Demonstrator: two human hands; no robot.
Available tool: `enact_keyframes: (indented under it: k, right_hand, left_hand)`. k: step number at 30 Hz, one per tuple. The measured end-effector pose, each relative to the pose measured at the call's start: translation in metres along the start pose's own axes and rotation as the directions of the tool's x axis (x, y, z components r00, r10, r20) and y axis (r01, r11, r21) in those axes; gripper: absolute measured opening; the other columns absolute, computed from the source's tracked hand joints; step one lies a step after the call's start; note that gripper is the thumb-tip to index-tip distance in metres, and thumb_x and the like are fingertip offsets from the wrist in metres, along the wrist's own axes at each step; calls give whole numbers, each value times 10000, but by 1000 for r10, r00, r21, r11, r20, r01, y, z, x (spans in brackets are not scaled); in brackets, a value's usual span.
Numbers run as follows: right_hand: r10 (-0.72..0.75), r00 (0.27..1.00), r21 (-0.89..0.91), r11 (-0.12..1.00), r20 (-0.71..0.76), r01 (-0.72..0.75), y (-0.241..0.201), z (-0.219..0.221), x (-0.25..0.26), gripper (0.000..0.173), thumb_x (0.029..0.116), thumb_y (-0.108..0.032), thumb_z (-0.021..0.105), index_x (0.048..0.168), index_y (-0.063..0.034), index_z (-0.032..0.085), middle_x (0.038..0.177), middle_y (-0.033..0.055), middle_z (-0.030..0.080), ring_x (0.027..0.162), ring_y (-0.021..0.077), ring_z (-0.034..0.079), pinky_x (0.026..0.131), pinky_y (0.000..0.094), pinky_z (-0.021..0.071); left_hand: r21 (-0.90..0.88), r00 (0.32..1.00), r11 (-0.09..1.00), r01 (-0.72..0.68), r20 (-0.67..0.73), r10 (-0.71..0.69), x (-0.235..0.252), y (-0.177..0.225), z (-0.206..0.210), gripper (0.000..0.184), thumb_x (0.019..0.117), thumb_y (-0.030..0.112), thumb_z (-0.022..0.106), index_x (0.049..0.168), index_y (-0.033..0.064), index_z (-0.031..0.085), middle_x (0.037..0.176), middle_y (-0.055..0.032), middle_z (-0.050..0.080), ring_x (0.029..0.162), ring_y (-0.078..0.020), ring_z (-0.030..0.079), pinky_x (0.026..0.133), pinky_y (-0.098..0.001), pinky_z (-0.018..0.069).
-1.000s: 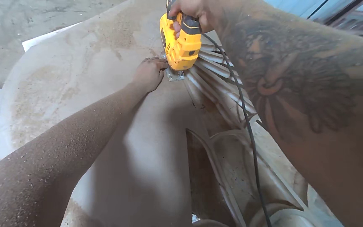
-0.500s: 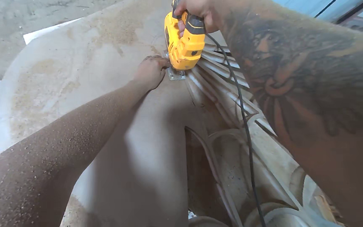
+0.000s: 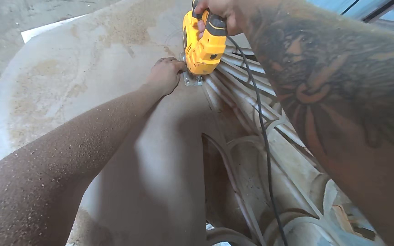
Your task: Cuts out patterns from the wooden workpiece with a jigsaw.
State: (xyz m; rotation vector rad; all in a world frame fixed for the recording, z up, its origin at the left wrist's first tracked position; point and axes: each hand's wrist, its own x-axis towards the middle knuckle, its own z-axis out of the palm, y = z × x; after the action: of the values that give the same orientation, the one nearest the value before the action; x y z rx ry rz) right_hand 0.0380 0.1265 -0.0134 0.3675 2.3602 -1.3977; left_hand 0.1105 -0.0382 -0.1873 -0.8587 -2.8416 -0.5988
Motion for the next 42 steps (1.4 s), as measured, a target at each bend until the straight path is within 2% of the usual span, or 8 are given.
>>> enact_keyframes:
  k: [6,9,11,14,21,27,34,42]
  right_hand:
    - [5,1000,-30,1000,-22,-5,0,0,-2,238,1036,-329,553,1110,-112,618,755,41,643,584,128,655,537,264,577]
    - [27,998,-32,999,-48,-28,-3,4,-14,242,1031,-304,539,1150,-103,602,792,58,647,591,140,660,551,276,588]
    - [58,996,-36,998,-72,-61,-11,10,-29,238,1043,-275,512,1187,-99,582,816,65,633,596,150,648,560,289,586]
    - [74,995,-33,997,-69,-76,-14,12,-38,228,1052,-256,489,1174,-89,586,794,71,620,571,159,627,544,306,582]
    - [75,994,-29,997,-74,-77,-10,13,-38,265,1050,-268,492,1228,-89,570,820,88,622,574,162,628,547,307,581]
    - [77,992,-24,996,-104,-80,-9,16,-48,257,1053,-262,495,1228,-93,576,826,88,621,576,163,632,544,301,582]
    - [106,987,-19,994,-123,-109,-8,19,-57,239,1051,-275,483,1184,-103,583,808,75,615,568,152,628,534,288,577]
    - [93,988,-31,995,-123,-97,-5,20,-65,255,1059,-283,481,1214,-109,583,833,69,628,599,146,642,551,287,581]
  left_hand:
    - [-4,1000,1000,-5,11,5,0,0,-2,316,1007,169,481,1219,253,701,1313,80,685,1401,-164,508,1188,-481,383]
    - [7,1000,1000,-10,21,10,-1,1,-2,325,1016,180,466,1235,263,692,1334,98,673,1410,-156,497,1188,-474,383]
    - [-2,1000,1000,-20,13,20,-3,1,-3,315,1014,178,471,1228,249,692,1319,80,680,1402,-172,505,1179,-487,391]
    - [-28,999,999,-42,-27,41,-4,1,-2,317,1003,177,484,1217,250,705,1286,63,699,1380,-189,529,1174,-504,401]
    - [-5,1000,1000,-23,20,23,-9,3,-4,372,1025,204,451,1319,275,666,1406,107,639,1441,-161,468,1214,-476,350]
    - [-27,998,998,-58,3,58,-12,3,-2,333,1015,187,467,1252,245,695,1365,88,663,1417,-174,493,1200,-490,363]
    - [-31,999,998,-52,13,53,-16,6,-2,353,1014,177,447,1253,253,696,1375,104,658,1420,-161,487,1191,-473,366]
    - [-23,998,998,-62,16,62,-22,10,-2,349,1002,183,462,1263,255,682,1350,91,667,1411,-158,494,1192,-472,366]
